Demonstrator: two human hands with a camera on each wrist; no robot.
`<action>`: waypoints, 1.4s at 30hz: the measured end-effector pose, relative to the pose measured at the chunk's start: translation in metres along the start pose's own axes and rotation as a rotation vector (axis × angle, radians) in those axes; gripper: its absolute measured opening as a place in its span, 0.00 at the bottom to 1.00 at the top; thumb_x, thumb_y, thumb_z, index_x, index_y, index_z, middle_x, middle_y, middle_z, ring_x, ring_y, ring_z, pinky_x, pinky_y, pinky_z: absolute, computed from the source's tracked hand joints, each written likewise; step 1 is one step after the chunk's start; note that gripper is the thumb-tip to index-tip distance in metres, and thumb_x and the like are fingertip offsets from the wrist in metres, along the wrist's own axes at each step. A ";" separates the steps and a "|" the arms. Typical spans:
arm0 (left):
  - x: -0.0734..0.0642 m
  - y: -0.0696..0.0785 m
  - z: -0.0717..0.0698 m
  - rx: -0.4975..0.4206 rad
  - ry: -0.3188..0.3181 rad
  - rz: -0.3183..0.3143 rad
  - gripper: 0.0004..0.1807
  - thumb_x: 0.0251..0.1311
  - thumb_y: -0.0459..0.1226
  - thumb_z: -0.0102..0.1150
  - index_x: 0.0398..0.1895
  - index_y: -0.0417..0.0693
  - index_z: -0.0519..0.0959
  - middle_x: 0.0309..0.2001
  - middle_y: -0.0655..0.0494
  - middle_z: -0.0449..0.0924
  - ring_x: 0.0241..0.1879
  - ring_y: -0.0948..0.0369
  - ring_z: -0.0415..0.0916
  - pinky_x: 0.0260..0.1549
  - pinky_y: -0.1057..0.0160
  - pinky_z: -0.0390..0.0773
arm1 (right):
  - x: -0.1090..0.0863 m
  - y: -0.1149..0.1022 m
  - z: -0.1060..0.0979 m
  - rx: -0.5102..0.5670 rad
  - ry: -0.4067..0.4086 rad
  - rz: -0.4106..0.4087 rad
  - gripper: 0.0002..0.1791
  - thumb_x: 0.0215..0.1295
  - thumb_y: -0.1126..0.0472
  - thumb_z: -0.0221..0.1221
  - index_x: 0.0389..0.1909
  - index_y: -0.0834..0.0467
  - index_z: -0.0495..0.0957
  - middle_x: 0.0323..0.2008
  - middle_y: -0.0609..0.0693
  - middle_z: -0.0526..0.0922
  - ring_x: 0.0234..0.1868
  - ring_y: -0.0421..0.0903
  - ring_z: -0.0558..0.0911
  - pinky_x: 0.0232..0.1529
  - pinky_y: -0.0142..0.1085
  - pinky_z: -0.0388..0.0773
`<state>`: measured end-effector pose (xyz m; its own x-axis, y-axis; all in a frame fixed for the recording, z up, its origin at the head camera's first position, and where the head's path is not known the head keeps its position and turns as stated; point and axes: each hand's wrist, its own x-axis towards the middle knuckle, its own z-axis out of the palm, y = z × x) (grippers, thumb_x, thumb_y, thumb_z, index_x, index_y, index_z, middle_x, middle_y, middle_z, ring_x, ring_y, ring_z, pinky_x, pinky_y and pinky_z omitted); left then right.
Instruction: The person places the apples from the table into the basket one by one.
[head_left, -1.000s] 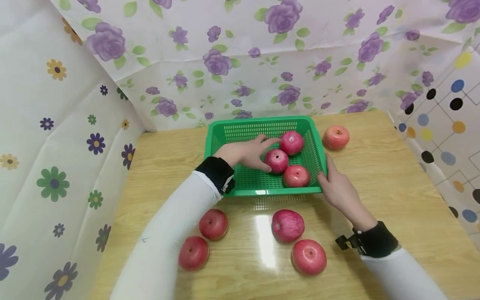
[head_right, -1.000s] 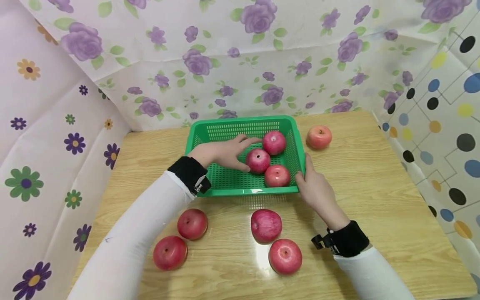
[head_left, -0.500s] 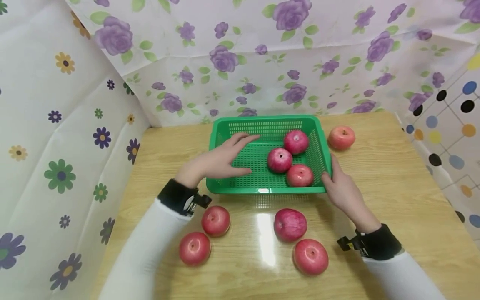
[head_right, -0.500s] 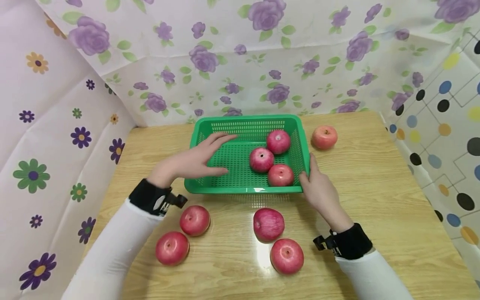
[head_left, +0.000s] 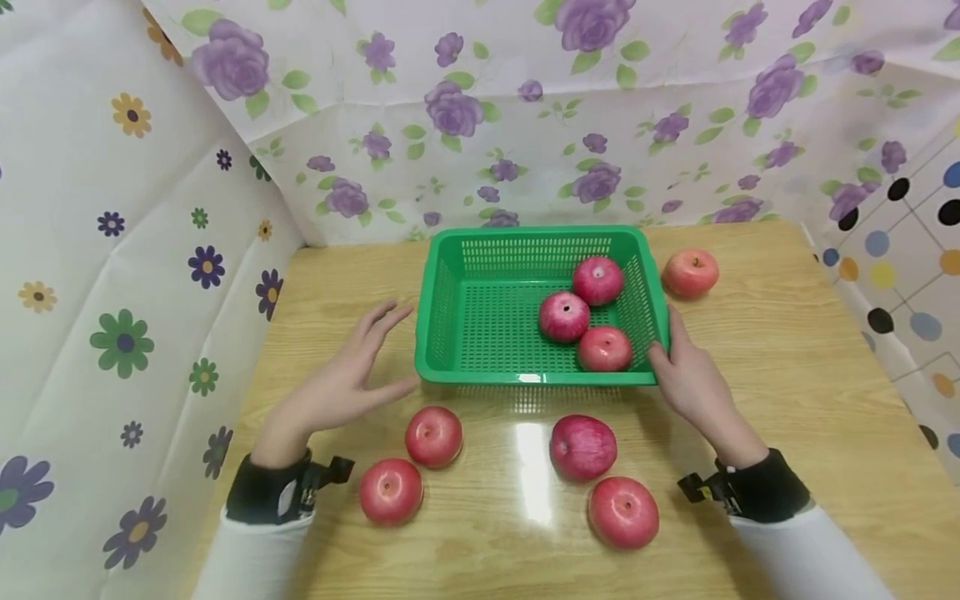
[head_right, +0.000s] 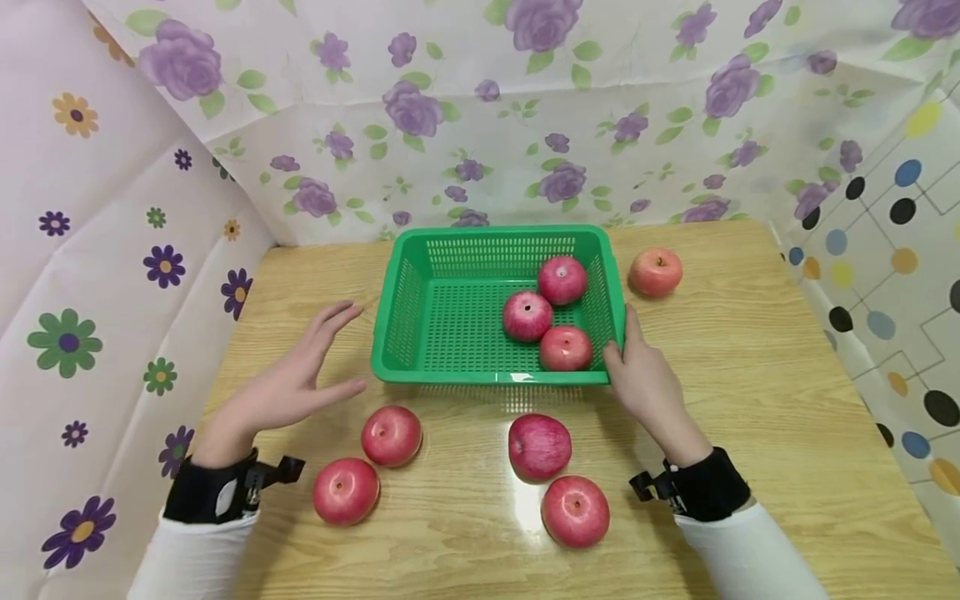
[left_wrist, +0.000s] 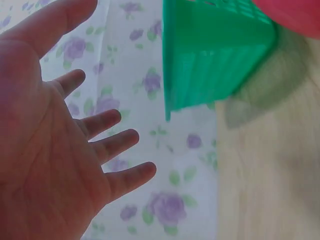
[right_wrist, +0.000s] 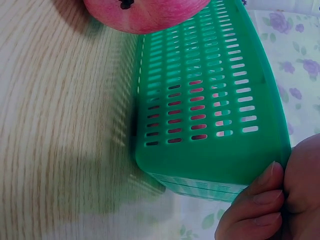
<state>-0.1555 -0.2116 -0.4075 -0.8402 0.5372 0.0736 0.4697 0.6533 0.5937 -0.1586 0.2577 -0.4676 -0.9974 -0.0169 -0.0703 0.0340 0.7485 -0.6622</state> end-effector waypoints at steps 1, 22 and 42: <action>-0.007 -0.003 0.000 0.005 0.008 -0.011 0.52 0.60 0.54 0.67 0.80 0.64 0.44 0.78 0.53 0.41 0.74 0.49 0.49 0.65 0.38 0.62 | 0.000 0.000 0.000 0.001 -0.001 0.001 0.37 0.78 0.49 0.37 0.80 0.49 0.34 0.59 0.72 0.73 0.37 0.59 0.79 0.22 0.40 0.72; -0.120 -0.004 0.063 -0.074 -0.035 -0.168 0.52 0.40 0.60 0.78 0.67 0.56 0.62 0.63 0.63 0.63 0.63 0.60 0.65 0.62 0.47 0.70 | 0.001 -0.011 -0.003 0.013 -0.018 0.015 0.37 0.78 0.48 0.37 0.80 0.47 0.32 0.59 0.70 0.72 0.33 0.56 0.78 0.20 0.42 0.71; -0.118 -0.007 0.091 -0.163 -0.076 -0.279 0.50 0.35 0.48 0.84 0.63 0.58 0.63 0.56 0.69 0.69 0.55 0.69 0.71 0.57 0.57 0.76 | -0.001 -0.009 -0.002 0.003 -0.015 0.046 0.37 0.77 0.47 0.36 0.80 0.47 0.33 0.61 0.72 0.71 0.38 0.60 0.78 0.20 0.41 0.72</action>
<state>-0.0346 -0.2311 -0.4928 -0.9049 0.3916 -0.1667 0.1691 0.6902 0.7036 -0.1579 0.2529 -0.4601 -0.9937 0.0071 -0.1117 0.0796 0.7466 -0.6605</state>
